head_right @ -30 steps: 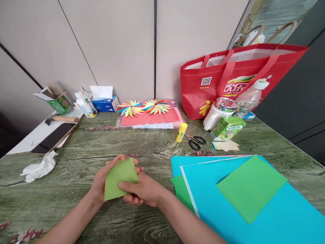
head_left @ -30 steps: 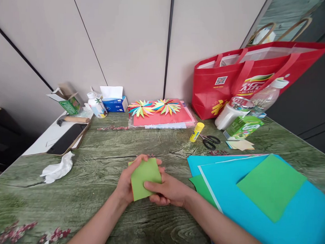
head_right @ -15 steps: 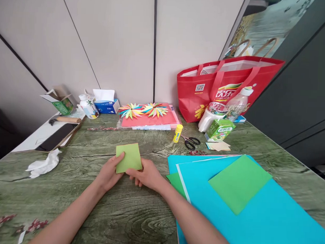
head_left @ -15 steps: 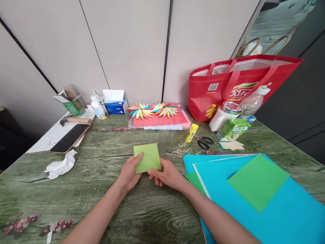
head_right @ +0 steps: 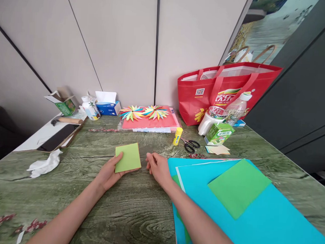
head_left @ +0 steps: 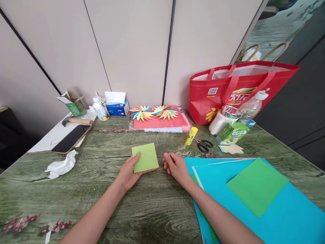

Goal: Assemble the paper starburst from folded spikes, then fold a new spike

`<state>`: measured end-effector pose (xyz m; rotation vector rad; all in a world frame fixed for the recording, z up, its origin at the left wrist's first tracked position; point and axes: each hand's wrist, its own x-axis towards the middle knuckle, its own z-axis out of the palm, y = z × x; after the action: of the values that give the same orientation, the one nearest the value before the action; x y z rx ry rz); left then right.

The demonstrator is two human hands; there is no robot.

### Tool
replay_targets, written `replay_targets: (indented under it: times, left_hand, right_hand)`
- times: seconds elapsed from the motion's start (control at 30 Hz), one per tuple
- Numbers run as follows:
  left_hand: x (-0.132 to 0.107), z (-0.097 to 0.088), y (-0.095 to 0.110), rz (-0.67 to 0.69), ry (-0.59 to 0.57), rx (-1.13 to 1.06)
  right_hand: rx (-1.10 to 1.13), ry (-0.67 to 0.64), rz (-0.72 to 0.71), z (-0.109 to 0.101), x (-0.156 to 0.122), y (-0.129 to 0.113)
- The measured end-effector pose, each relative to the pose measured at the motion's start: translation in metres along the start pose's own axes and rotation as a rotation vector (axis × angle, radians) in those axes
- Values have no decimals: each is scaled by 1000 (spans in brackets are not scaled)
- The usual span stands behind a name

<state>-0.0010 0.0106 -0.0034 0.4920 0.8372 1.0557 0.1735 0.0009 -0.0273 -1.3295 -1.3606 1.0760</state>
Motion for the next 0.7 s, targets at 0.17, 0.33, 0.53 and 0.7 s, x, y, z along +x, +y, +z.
replay_targets:
  times: [0.17, 0.33, 0.53, 0.7]
  left_hand:
    - [0, 4, -3, -10, -3, 46]
    - [-2, 7, -6, -13, -57, 59]
    - [-2, 5, -5, 13, -87, 86]
    - [3, 2, -5, 97, -49, 161]
  right_hand:
    - [130, -35, 36, 4, 1, -6]
    - [100, -16, 29, 7, 3, -2]
    - [44, 36, 38, 7, 4, 3]
    - [97, 206, -20, 4, 4, -3]
